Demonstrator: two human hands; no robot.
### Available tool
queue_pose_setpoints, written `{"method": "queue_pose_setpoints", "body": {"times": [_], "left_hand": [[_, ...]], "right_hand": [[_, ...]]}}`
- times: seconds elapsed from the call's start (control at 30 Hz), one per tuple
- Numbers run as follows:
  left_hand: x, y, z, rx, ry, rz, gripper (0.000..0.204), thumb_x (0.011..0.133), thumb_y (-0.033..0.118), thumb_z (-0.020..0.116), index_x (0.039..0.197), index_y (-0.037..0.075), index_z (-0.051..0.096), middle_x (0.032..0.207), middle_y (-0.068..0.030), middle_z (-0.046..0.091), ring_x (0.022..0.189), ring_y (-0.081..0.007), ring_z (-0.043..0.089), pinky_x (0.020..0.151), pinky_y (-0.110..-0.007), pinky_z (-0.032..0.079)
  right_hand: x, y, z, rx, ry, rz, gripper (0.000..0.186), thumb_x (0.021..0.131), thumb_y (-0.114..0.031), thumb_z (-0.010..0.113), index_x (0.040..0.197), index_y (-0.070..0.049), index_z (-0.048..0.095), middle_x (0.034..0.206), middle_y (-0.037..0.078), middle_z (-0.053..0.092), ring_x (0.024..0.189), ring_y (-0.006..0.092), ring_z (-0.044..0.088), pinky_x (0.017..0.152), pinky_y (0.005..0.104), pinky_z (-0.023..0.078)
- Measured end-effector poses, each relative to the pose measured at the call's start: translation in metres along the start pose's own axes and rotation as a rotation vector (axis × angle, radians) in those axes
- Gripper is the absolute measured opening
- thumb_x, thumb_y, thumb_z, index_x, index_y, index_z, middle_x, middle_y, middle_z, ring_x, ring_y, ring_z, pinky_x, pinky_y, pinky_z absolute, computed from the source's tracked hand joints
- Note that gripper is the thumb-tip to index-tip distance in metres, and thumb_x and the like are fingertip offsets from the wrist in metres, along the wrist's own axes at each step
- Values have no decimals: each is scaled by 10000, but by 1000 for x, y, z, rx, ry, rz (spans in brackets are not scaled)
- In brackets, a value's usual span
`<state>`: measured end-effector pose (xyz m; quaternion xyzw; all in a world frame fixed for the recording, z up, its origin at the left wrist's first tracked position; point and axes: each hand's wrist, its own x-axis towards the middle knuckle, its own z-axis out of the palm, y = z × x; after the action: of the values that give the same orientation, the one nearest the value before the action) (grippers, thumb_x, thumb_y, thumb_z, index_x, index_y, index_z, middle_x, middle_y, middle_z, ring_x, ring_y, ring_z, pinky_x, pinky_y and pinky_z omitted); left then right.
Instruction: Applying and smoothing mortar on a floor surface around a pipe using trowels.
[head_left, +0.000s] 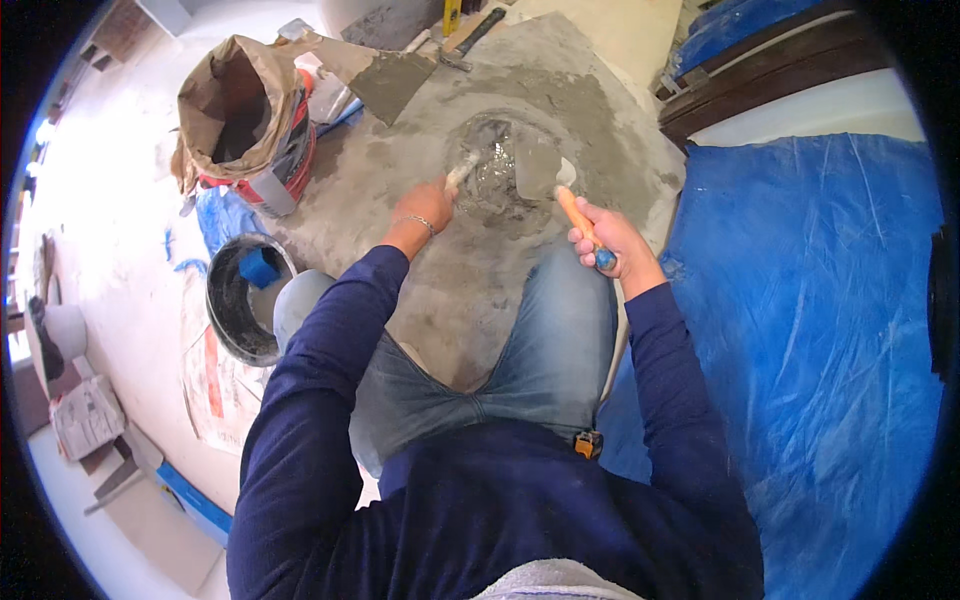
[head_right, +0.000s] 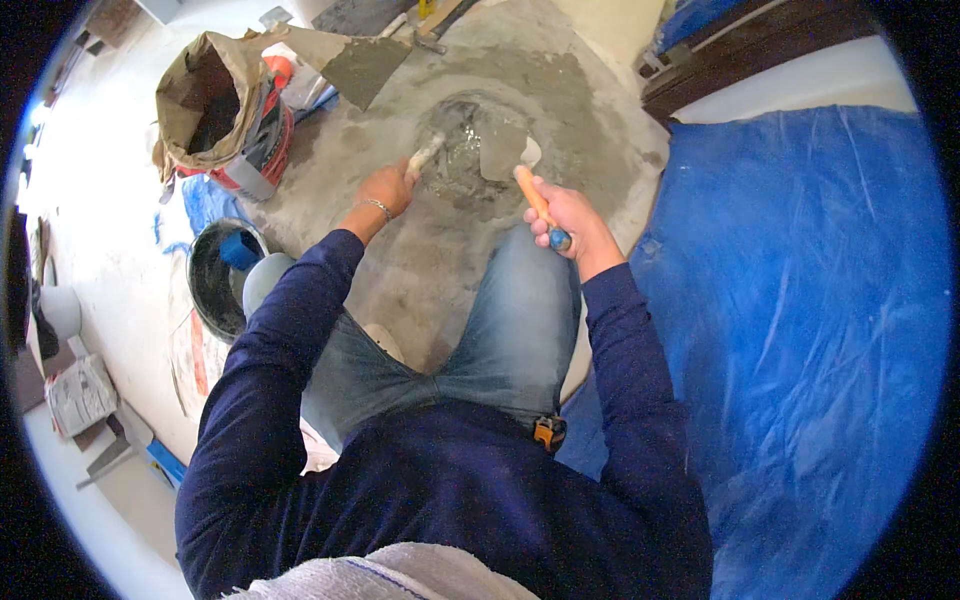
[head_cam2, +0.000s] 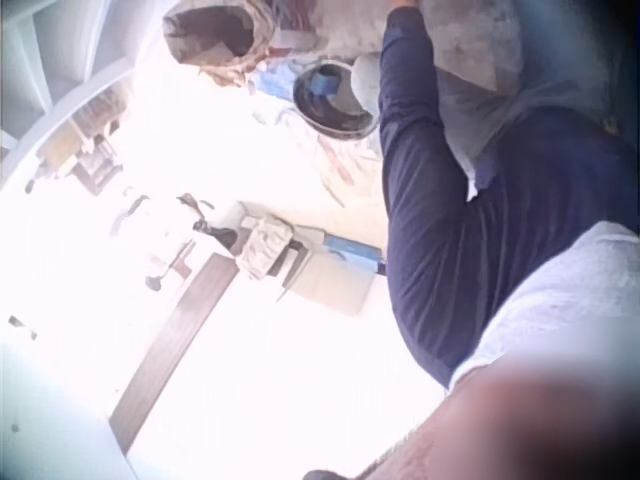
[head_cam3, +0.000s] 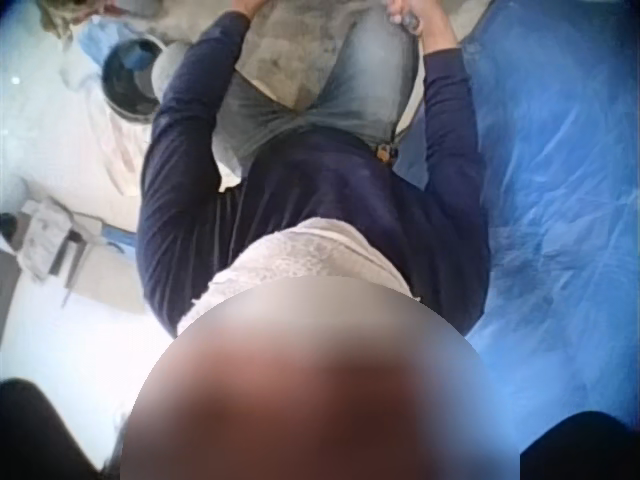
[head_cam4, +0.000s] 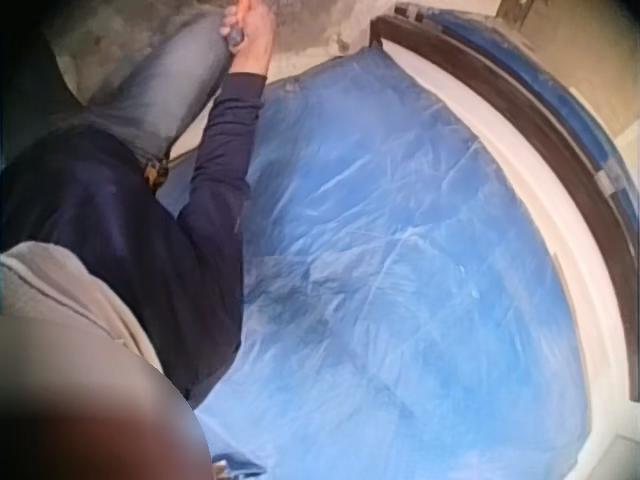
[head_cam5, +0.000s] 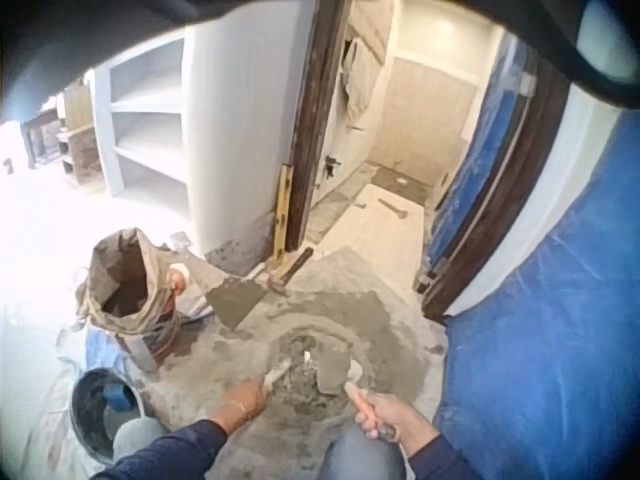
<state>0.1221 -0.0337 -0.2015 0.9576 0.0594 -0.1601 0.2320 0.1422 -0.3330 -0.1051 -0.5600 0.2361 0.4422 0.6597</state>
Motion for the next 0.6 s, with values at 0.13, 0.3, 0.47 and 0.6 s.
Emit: {"method": "queue_pose_setpoints", "body": {"times": [0.13,0.3,0.47,0.6], "left_hand": [[-17,22,-2,-186,-1,114,341,983,352,469,1135,55,540,1023,-239,666,949,-418,640,820,-527,494],[-15,16,14,-238,-110,78,302,969,309,493,1154,79,553,1064,-234,652,973,-425,634,820,-525,501],[13,-9,13,-73,-130,-10,284,945,262,519,1179,127,604,1131,-186,626,1045,-380,630,847,-489,511],[15,22,26,2,78,141,271,920,196,525,1159,180,649,1091,-131,624,1036,-326,622,850,-441,502]], "right_hand": [[4,-10,18,9,233,30,298,1024,-358,472,1226,-142,502,729,35,541,496,99,484,405,264,408],[-20,-16,63,-111,344,35,251,1017,-355,484,1135,-136,510,714,11,535,469,80,464,381,241,392],[-45,-18,90,-677,496,-224,390,1008,-368,502,1308,-131,576,722,24,554,461,87,470,397,264,381],[-57,-38,60,-1240,526,-549,447,988,-337,534,1360,-88,544,955,134,689,789,224,654,738,338,519]]}}
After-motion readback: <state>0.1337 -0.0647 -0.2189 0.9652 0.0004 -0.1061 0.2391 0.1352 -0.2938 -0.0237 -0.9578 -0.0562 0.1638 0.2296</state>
